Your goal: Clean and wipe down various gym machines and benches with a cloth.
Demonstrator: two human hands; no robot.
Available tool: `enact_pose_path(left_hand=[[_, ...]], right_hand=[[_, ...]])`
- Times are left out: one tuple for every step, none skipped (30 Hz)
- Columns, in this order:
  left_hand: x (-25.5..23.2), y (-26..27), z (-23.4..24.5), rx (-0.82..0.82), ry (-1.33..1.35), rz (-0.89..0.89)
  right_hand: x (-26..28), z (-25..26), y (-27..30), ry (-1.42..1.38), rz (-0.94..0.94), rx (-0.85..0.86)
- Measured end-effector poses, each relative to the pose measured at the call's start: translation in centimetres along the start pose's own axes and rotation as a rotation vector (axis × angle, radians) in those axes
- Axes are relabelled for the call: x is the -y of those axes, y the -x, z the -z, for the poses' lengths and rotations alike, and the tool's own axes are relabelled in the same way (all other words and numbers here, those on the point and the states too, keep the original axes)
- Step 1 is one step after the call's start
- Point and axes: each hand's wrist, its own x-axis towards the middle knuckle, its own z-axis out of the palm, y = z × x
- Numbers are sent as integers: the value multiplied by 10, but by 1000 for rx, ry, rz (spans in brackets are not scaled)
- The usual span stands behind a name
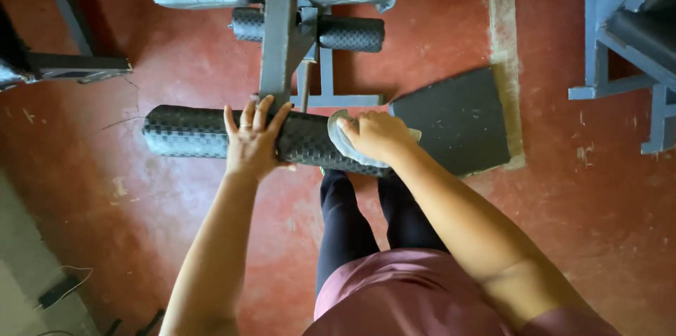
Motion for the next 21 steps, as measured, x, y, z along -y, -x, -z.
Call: enact_pose_path(left_hand=[[-10, -3, 15, 136, 25, 76], [-21, -6, 29, 274, 53, 146], [-33, -10, 38, 274, 55, 144], [-45, -14, 48, 249, 135, 150], [-57, -18, 57, 223, 214, 156], [-63, -19, 41, 220, 214, 156], [-68, -21, 24, -10, 333, 122], [-73, -19, 8, -227, 450, 86], [-77, -20, -3, -215, 452, 84], [-79, -24, -15, -338, 424, 121], [-82, -28, -26, -461, 395, 158], [-87, -32, -27, -460, 397, 163], [-92, -35, -29, -490, 362, 200], [-97, -38, -30, -519, 324, 236], [-99, -37, -32, -518, 324, 240], [-102, -38, -33, -534, 302, 249], [-105, -40, -34, -550, 280, 258], [-103, -39, -32, -548, 282, 254], [-101, -38, -31, -583, 261, 256], [-100, -37, -29, -619, 239, 259], [-96, -35, -33, -619, 242, 256]], right_hand=[[5, 1, 0, -52, 76, -66], [10, 1, 2, -106, 146, -131], [21, 1, -6, -105, 144, -131], [32, 2, -14, -123, 165, -69], [43, 2, -22, -142, 186, -8], [40, -1, -29, -140, 187, -10], [37, -4, -35, -150, 203, 53], [34, -10, -39, -169, 214, 124], [29, -1, -25, -177, 208, 131], [23, 11, -14, -207, 218, 104], [18, 23, -2, -236, 227, 78], [2, 25, -3, -233, 227, 82], [-14, 27, -4, -221, 123, 126], [-31, 28, -5, -209, 21, 169], [-34, 23, -11, -206, 23, 172], [-39, 19, -17, -141, 24, 173], [-45, 15, -23, -75, 26, 174], [-36, 1, -31, -78, 22, 173], [-27, -13, -38, -18, 165, 47], [-19, -27, -45, 44, 308, -82], [-13, -29, -42, 43, 305, -83]])
